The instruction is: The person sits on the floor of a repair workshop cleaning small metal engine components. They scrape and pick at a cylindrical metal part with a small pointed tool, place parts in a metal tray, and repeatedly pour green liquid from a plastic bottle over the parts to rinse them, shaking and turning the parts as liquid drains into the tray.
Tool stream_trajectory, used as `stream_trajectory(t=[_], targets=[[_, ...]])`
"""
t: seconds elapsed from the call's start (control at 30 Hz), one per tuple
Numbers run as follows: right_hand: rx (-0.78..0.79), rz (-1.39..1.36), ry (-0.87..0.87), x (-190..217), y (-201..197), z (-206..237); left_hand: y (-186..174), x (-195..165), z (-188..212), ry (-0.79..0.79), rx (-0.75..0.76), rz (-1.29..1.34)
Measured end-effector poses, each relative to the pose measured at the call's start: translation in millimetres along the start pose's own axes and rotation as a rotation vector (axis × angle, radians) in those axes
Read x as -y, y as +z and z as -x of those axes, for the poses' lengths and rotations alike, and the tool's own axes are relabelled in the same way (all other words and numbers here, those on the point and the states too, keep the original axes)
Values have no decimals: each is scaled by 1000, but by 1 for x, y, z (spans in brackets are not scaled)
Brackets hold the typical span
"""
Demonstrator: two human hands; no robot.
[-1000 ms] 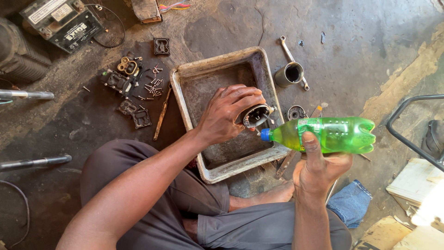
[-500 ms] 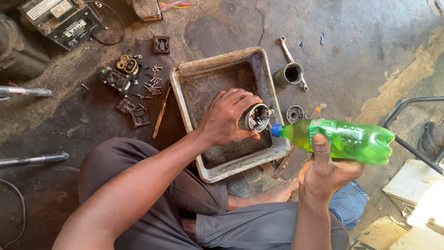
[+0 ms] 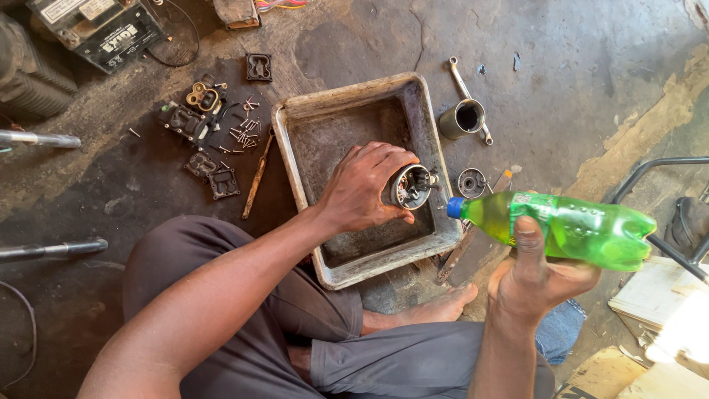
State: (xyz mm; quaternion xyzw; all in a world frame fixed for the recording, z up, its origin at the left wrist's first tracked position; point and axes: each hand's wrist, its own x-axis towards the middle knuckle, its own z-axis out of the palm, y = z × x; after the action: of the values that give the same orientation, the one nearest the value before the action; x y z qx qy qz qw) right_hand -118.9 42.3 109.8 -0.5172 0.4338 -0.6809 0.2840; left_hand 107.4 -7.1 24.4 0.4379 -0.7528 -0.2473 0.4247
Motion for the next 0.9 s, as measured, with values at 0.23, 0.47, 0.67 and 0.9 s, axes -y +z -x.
stream_trajectory(t=[0.23,0.47,0.67,0.9], targets=[[0,-24,52,-1,-3,2,1,1,-1,-4,-14,6],[4,-29,101,1,-2,2,5,2,0,-8,10,6],[12,-11,79,1,-3,2,6,2,2,-11,36,10],[10,-24,94,1,-2,2,6,3,2,10,43,32]])
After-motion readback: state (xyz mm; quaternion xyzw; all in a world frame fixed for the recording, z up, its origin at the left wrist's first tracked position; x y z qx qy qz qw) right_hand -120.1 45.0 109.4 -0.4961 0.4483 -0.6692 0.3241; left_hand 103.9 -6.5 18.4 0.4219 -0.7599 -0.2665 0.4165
